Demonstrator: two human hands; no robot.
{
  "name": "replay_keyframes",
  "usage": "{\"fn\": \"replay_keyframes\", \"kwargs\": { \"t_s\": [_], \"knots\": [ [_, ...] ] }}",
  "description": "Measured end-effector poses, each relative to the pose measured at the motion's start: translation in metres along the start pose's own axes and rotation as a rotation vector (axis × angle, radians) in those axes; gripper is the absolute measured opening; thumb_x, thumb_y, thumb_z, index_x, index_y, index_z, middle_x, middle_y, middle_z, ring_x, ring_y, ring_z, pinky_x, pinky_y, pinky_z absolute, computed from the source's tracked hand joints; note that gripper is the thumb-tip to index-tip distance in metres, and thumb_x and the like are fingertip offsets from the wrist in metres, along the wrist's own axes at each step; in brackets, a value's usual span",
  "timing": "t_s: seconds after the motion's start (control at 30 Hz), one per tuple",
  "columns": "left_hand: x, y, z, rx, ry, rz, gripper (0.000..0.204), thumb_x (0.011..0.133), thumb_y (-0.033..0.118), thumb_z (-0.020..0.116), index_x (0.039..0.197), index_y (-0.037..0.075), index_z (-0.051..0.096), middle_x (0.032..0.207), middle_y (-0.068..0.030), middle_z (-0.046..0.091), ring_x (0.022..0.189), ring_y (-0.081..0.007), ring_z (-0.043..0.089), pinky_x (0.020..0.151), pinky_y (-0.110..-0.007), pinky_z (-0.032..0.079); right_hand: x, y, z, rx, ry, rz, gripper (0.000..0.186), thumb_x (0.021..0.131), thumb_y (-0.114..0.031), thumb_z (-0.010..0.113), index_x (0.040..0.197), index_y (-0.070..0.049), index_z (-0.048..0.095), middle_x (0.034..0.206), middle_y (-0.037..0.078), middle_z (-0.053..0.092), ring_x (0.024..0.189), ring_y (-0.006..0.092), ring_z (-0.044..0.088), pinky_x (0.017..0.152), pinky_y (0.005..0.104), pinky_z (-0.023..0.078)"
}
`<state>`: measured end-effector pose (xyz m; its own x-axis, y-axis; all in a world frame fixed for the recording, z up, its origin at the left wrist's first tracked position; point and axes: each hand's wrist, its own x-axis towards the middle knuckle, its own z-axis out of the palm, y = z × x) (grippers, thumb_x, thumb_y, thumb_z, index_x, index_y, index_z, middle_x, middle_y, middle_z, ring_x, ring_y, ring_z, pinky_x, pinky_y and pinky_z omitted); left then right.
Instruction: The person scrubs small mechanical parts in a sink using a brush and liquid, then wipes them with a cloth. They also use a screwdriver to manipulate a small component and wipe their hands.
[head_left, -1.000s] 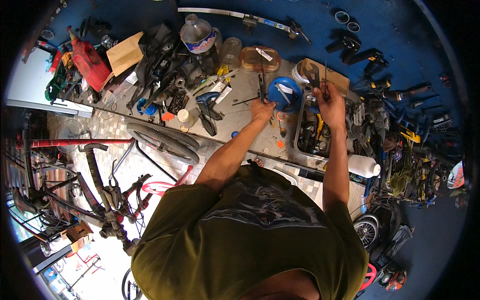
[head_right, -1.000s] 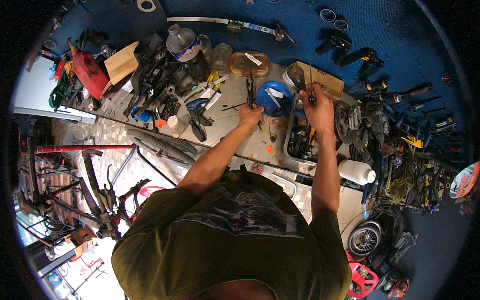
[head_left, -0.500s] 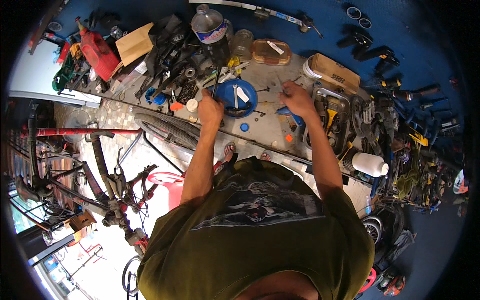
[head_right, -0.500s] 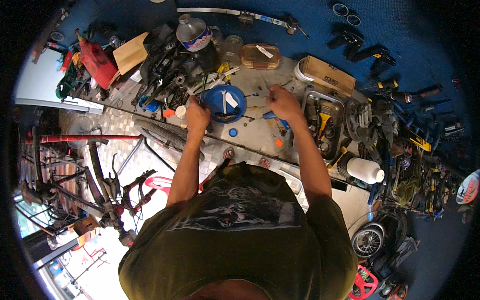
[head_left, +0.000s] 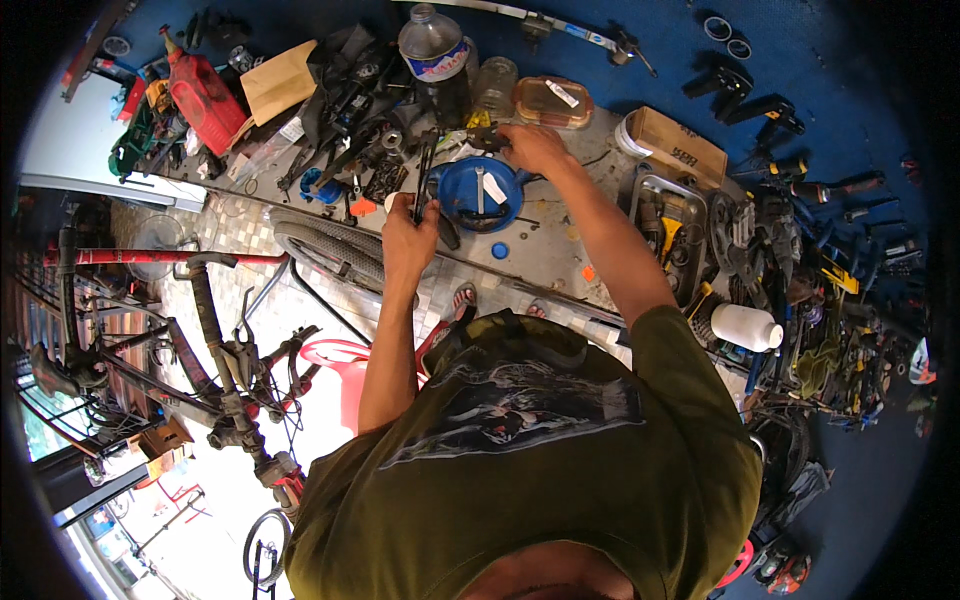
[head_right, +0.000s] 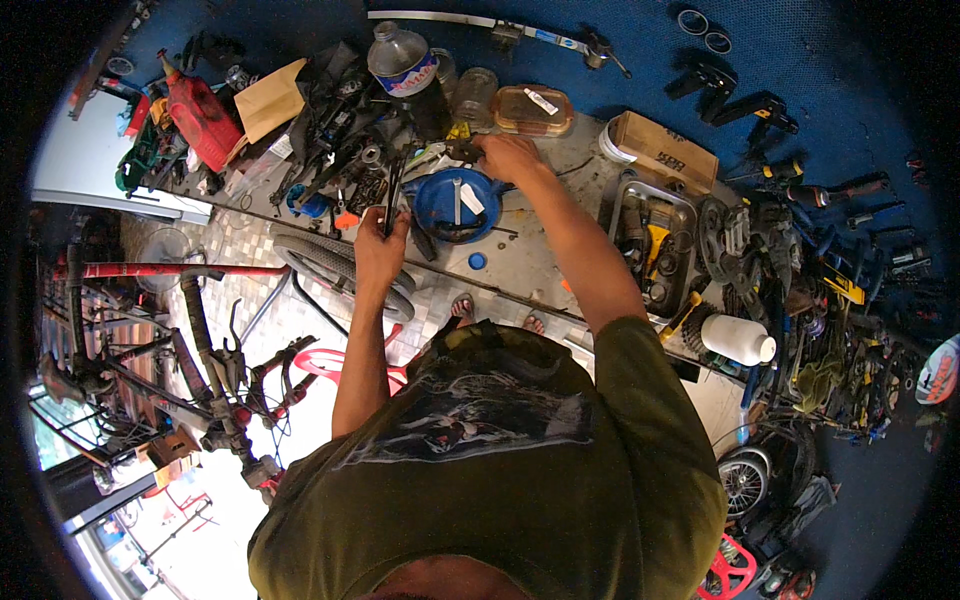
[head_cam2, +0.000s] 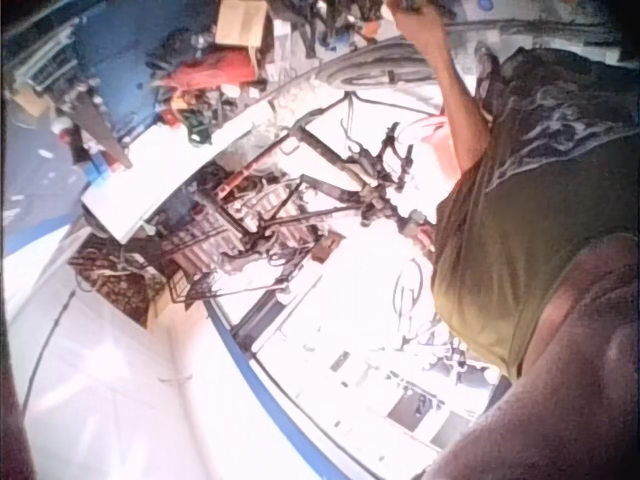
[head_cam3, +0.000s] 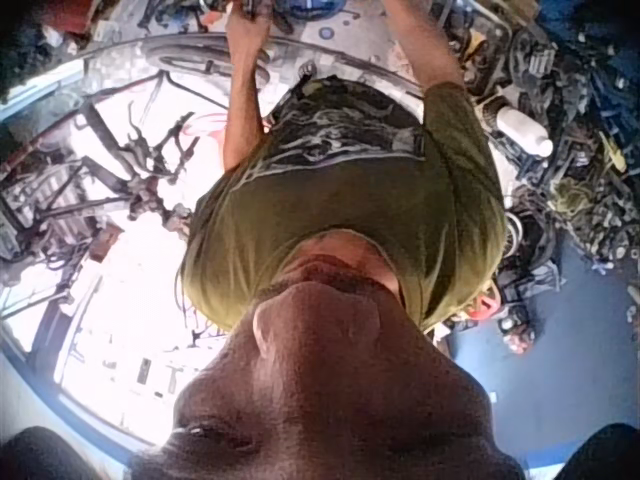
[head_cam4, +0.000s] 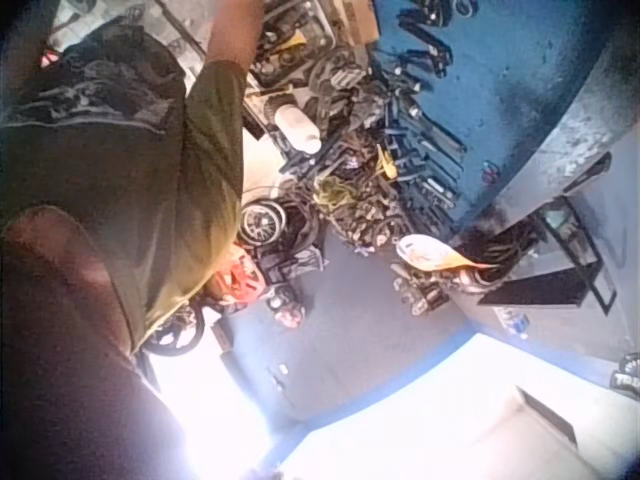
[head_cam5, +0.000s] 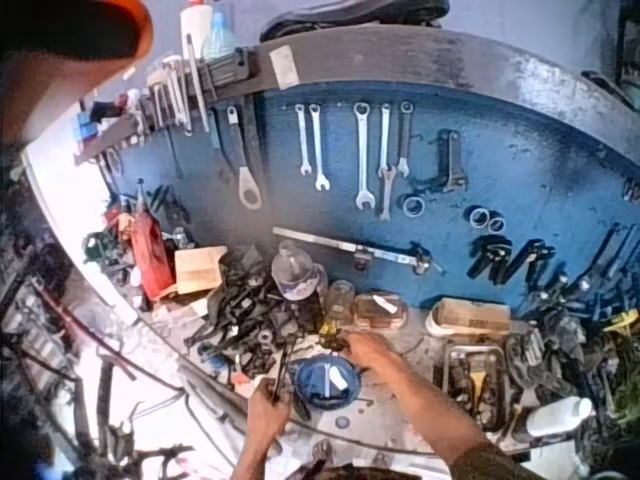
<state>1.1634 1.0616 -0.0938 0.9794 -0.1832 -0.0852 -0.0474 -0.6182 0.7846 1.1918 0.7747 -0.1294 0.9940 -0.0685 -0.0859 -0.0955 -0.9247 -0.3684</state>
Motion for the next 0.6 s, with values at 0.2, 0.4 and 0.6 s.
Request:
{"fn": "replay_keyframes", "kwargs": {
  "t_s": [0.2,0.4,0.6],
  "knots": [
    [-0.011,-0.006,-0.017,-0.072,0.036,0.004,0.038,0.094,0.032,0.069,0.106,-0.003,0.063,0.082,-0.0241,0.07,0.076,-0.037,0.071,0.069,-0.043,0.052,0.005,-0.026,0.0,-0.268,0.38,-0.079,0.042,0.09,-0.035,0.071,0.122,-0.008,0.07,0.113,0.021,0.072,0.11,0.0365,0.068,0.095,0.0491,0.052],
    [-0.026,-0.02,-0.032,-0.095,0.057,0.076,0.036,0.094,0.032,0.07,0.106,-0.001,0.064,0.077,-0.0218,0.068,0.069,-0.0343,0.067,0.065,-0.043,0.051,-0.045,-0.093,0.002,0.042,-0.15,0.281,0.042,0.086,-0.04,0.077,0.1,0.0,0.076,0.105,0.024,0.073,0.106,0.0384,0.07,0.092,0.0501,0.054],
    [-0.041,-0.02,-0.026,-0.048,-0.008,0.087,0.034,0.094,0.032,0.069,0.105,0.0,0.064,0.076,-0.0206,0.066,0.067,-0.0333,0.065,0.065,-0.042,0.05,-0.036,-0.083,0.044,0.218,-0.072,0.397,0.032,0.083,-0.035,0.079,0.098,-0.007,0.074,0.102,0.02,0.074,0.097,0.0389,0.071,0.086,0.0481,0.054]
  ]
}}
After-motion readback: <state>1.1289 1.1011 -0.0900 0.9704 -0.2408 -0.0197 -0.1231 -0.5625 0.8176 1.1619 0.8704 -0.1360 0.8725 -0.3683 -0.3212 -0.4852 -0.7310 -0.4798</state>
